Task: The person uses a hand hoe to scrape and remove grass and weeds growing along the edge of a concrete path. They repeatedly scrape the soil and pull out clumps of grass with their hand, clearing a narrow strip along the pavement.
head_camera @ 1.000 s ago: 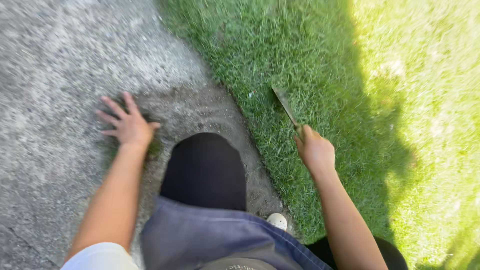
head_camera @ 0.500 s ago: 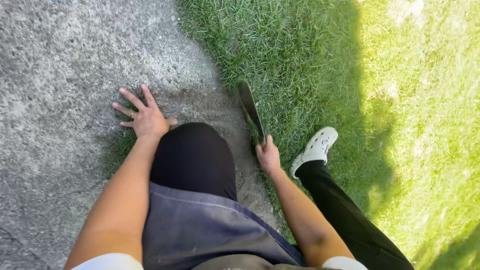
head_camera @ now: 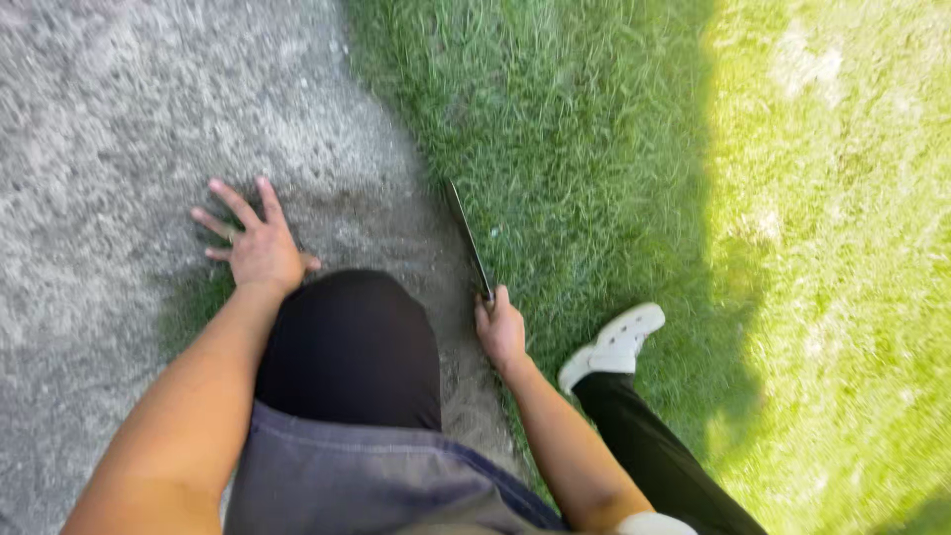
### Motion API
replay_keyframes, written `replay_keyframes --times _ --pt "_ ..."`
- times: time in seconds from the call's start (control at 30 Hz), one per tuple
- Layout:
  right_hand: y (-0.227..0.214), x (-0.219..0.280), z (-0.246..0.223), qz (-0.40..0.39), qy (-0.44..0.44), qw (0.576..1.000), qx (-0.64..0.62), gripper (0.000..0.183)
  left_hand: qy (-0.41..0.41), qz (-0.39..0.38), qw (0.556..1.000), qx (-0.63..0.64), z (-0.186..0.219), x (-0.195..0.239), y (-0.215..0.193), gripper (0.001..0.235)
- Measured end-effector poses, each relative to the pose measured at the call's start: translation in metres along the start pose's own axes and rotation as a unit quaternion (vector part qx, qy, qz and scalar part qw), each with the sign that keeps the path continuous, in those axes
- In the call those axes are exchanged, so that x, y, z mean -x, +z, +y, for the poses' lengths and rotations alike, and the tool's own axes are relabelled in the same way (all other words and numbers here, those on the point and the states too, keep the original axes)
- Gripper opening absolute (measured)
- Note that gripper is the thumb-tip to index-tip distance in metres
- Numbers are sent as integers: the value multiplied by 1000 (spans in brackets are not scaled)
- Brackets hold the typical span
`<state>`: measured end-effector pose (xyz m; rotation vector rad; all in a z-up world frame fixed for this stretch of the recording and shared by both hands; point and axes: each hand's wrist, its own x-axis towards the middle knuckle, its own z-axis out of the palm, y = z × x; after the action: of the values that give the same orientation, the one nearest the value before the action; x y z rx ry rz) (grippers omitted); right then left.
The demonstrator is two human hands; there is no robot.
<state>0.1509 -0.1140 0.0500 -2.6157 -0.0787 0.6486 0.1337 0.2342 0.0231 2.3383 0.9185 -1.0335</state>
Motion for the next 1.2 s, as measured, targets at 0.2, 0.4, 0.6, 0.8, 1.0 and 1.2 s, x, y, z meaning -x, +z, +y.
replay_keyframes --times 0.2,0.4,0.6,0.8,1.0,1.2 --pt "-8 -36 14 127 -16 959 -252 27 -2 -1 1000 12 -3 -2 8 141" --pt "7 -24 -1 45 -54 991 112 24 3 -7 1000 4 -4 -3 7 139" --pt "-29 -25 -21 13 84 989 -125 17 7 1 1000 5 -6 -5 11 139" --pt "-8 -38 -34 196 -134 965 -108 17 12 1 1000 18 -3 -3 4 138" --pt "-20 -28 -20 -5 94 991 -91 19 11 -4 1000 19 -4 -5 11 138" --pt "-19 -29 -7 183 -141 906 -354 15 13 12 999 26 -5 -13 7 139"
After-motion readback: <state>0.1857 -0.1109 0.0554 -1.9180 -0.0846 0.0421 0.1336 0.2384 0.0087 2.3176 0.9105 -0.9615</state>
